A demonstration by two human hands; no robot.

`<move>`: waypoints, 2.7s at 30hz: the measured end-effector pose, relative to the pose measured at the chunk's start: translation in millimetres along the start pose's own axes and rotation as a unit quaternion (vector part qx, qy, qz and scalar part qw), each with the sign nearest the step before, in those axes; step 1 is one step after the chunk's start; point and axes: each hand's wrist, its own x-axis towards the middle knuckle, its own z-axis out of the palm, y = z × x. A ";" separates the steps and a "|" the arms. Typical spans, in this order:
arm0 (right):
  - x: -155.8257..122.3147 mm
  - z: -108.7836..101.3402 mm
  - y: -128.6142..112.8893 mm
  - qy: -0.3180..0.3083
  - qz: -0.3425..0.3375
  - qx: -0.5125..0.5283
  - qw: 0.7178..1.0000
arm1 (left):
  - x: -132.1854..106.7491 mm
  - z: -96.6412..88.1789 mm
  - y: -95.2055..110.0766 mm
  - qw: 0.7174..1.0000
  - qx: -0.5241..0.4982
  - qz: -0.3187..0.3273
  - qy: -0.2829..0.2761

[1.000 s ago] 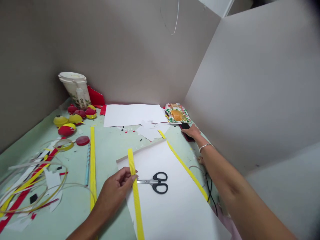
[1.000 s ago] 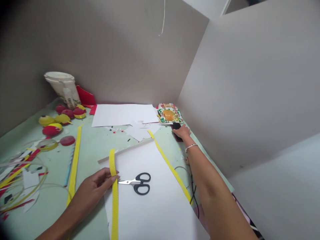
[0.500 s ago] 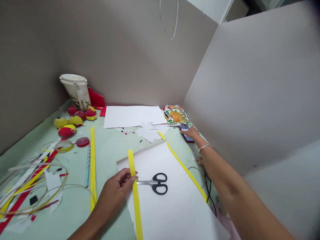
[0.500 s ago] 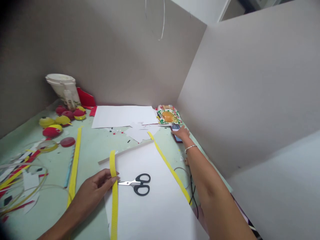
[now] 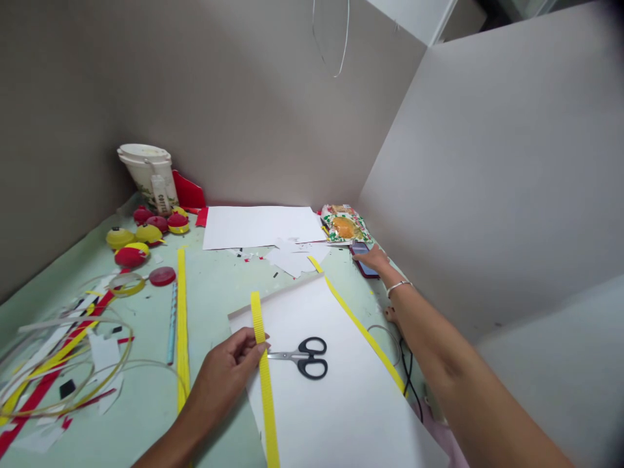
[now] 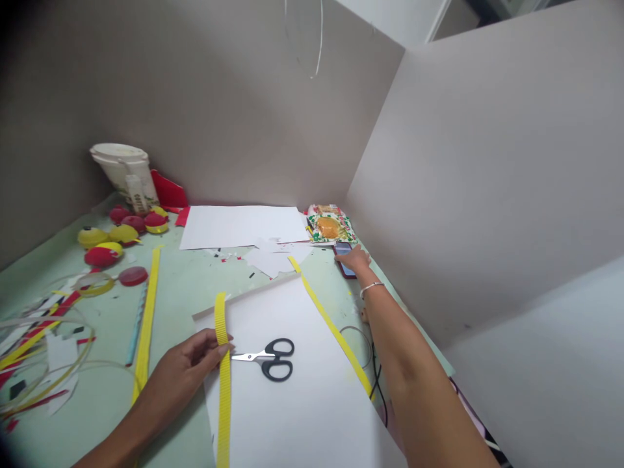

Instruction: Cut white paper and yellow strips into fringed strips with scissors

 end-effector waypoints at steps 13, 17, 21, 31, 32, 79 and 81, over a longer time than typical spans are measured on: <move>-50.6 -44.3 -25.5 -0.018 -0.047 0.098 0.994 | -3.0 0.1 9.2 0.996 -0.085 -0.001 0.005; -117.9 -60.6 -48.0 -0.086 -0.186 0.203 0.957 | -3.8 -0.2 11.8 0.985 -0.169 -0.023 -0.002; -214.3 -57.5 -67.5 -0.237 -0.312 0.297 0.871 | -6.5 -1.5 18.1 0.973 -0.229 -0.020 -0.014; -286.5 -25.3 -91.8 -0.294 -0.261 0.486 0.780 | -29.6 6.5 31.0 0.961 -0.262 -0.037 -0.084; -285.9 -24.2 -91.6 -0.284 -0.253 0.496 0.781 | -32.9 8.5 30.3 0.957 -0.267 -0.044 -0.103; -285.8 3.9 -83.8 -0.252 -0.114 0.635 0.721 | -52.1 32.5 14.1 0.942 -0.188 -0.149 -0.233; -284.6 5.1 -83.2 -0.255 -0.112 0.637 0.719 | -54.4 20.5 22.8 0.965 -0.131 -0.141 -0.177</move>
